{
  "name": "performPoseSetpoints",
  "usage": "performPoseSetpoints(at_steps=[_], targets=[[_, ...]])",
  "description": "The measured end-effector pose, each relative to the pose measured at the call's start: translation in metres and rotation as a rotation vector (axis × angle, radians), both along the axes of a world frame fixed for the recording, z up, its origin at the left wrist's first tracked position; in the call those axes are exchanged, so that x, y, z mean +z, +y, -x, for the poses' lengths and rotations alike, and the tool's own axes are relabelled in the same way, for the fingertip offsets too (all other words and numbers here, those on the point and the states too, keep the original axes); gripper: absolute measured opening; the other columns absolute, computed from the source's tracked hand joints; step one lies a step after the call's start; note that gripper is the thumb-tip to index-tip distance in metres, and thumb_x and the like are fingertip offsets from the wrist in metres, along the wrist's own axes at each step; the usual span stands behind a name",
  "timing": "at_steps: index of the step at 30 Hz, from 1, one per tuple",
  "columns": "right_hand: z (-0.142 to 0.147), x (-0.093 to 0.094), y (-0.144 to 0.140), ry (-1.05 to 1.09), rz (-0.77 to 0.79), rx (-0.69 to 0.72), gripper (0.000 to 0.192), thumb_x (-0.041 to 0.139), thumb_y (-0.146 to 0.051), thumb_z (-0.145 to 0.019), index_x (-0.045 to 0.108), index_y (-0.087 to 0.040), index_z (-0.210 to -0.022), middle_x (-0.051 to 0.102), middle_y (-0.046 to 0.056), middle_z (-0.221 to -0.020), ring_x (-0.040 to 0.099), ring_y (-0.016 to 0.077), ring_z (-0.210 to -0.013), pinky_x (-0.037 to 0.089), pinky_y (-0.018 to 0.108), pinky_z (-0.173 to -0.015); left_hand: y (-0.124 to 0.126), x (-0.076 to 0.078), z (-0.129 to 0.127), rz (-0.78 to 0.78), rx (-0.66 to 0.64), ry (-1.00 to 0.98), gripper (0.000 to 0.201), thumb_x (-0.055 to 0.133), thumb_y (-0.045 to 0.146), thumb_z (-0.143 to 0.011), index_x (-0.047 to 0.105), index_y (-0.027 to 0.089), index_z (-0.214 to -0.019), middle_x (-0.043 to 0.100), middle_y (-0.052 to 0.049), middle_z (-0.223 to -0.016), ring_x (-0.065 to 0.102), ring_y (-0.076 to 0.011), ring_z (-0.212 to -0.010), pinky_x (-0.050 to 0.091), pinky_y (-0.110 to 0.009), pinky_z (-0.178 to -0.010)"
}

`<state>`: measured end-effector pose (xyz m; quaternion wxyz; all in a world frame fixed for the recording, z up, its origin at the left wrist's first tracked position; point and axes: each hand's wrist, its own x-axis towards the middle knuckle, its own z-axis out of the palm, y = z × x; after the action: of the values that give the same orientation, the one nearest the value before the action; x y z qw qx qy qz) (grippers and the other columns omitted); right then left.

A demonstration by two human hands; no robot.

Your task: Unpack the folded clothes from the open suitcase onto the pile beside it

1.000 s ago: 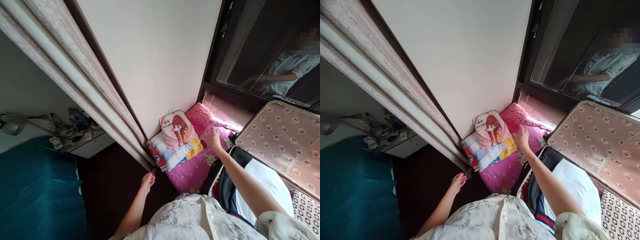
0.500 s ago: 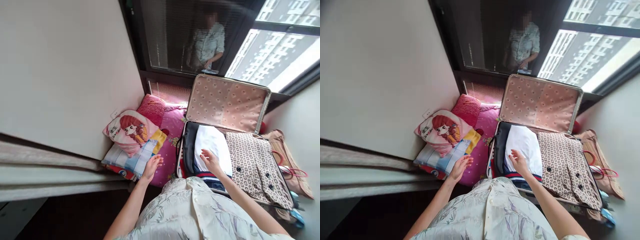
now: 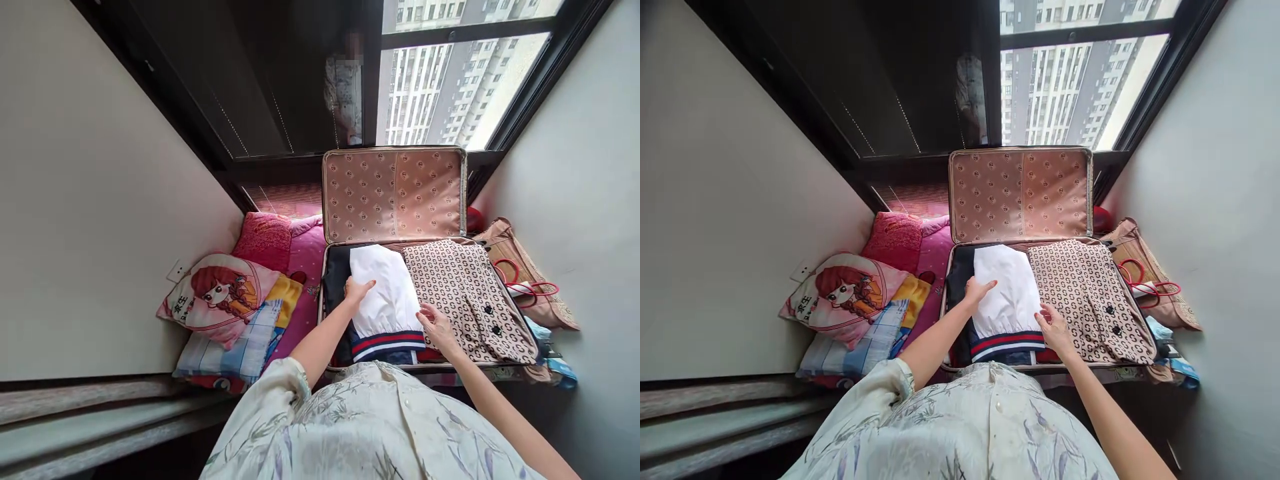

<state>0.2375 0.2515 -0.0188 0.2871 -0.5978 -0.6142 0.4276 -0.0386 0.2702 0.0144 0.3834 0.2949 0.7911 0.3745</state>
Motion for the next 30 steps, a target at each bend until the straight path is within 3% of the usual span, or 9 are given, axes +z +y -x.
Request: performPoseSetpoints(at_steps=[2, 5, 9, 12, 16, 21, 25, 27, 30], targets=[[-0.003, -0.005, 0.005, 0.017, 0.019, 0.018, 0.062, 0.061, -0.061, -0.077, 0.069, -0.016, -0.120, 0.075, 0.014, -0.105, 0.072, 0.0262, -0.089, 0.057, 0.043, -0.083, 0.011, 0.004, -0.016, 0.082, -0.079, 0.133, 0.048, 0.091, 0.042, -0.070, 0.071, 0.015, -0.104, 0.072, -0.017, -0.115, 0.066, -0.0339, -0.117, 0.049, -0.039, -0.099], [-0.003, -0.009, 0.018, 0.048, 0.034, 0.050, 0.060, 0.062, -0.058, -0.078, 0.068, -0.016, -0.122, 0.075, 0.014, -0.107, 0.071, 0.0247, -0.090, 0.057, 0.041, -0.084, 0.019, 0.005, -0.034, 0.156, -0.177, 0.420, 0.034, 0.089, 0.039, -0.072, 0.071, 0.016, -0.091, 0.061, -0.018, -0.134, 0.056, -0.0380, -0.128, 0.044, -0.042, -0.105], [0.000, -0.010, 0.038, 0.041, 0.035, 0.088, 0.060, 0.061, -0.056, -0.078, 0.067, -0.016, -0.123, 0.073, 0.014, -0.109, 0.070, 0.0236, -0.089, 0.056, 0.041, -0.085, 0.019, -0.002, -0.035, 0.179, -0.070, 0.524, 0.060, 0.090, 0.044, -0.068, 0.066, 0.018, -0.117, 0.046, -0.020, -0.149, 0.047, -0.0403, -0.137, 0.042, -0.044, -0.109], [0.003, -0.010, 0.048, 0.028, 0.051, 0.108, 0.059, 0.062, -0.054, -0.078, 0.066, -0.017, -0.124, 0.073, 0.014, -0.110, 0.070, 0.0235, -0.090, 0.055, 0.041, -0.086, 0.023, -0.007, -0.023, 0.127, 0.032, 0.360, 0.079, 0.092, 0.035, -0.066, 0.055, 0.018, -0.134, 0.052, -0.020, -0.145, 0.053, -0.0345, -0.135, 0.045, -0.039, -0.107], [0.015, -0.014, 0.056, 0.023, 0.125, 0.095, 0.062, 0.065, -0.053, -0.075, 0.065, -0.018, -0.126, 0.073, 0.014, -0.111, 0.070, 0.0255, -0.098, 0.056, 0.041, -0.090, 0.032, -0.004, -0.015, 0.088, 0.058, 0.084, 0.062, 0.088, 0.026, -0.068, 0.062, 0.013, -0.124, 0.069, -0.017, -0.117, 0.069, -0.0320, -0.110, 0.056, -0.037, -0.091], [0.030, -0.009, 0.066, 0.056, 0.116, 0.023, 0.101, 0.075, -0.065, -0.061, 0.050, -0.015, -0.146, 0.059, 0.023, -0.140, 0.065, 0.0333, -0.119, 0.054, 0.047, -0.099, 0.020, 0.014, -0.036, -0.134, -0.117, -0.095, 0.052, 0.085, 0.014, -0.063, 0.070, 0.014, -0.112, 0.075, -0.013, -0.102, 0.071, -0.0302, -0.104, 0.057, -0.036, -0.091], [0.024, 0.023, 0.069, 0.342, 0.130, 0.157, 0.116, 0.080, -0.068, -0.057, 0.038, -0.023, -0.156, 0.060, 0.018, -0.144, 0.061, 0.0341, -0.128, 0.055, 0.048, -0.099, -0.014, 0.040, -0.061, -0.358, -0.369, -0.418, 0.045, 0.086, 0.028, -0.066, 0.074, 0.015, -0.107, 0.076, -0.012, -0.103, 0.071, -0.0276, -0.096, 0.059, -0.037, -0.087], [0.015, 0.044, 0.062, 0.498, 0.228, 0.269, 0.109, 0.080, -0.071, -0.055, 0.049, -0.023, -0.149, 0.068, 0.018, -0.133, 0.065, 0.0356, -0.121, 0.058, 0.049, -0.094, -0.031, 0.058, -0.067, -0.453, -0.460, -0.587, 0.044, 0.089, 0.035, -0.064, 0.075, 0.015, -0.100, 0.076, -0.013, -0.102, 0.070, -0.0278, -0.097, 0.058, -0.037, -0.090], [0.009, 0.074, 0.043, 0.577, 0.358, 0.372, 0.097, 0.087, -0.066, -0.044, 0.067, -0.025, -0.129, 0.075, 0.018, -0.117, 0.069, 0.0401, -0.111, 0.060, 0.051, -0.089, -0.051, 0.091, -0.069, -0.543, -0.479, -0.717, 0.056, 0.092, 0.047, -0.062, 0.072, 0.015, -0.105, 0.074, -0.010, -0.101, 0.069, -0.0271, -0.098, 0.056, -0.041, -0.096]])
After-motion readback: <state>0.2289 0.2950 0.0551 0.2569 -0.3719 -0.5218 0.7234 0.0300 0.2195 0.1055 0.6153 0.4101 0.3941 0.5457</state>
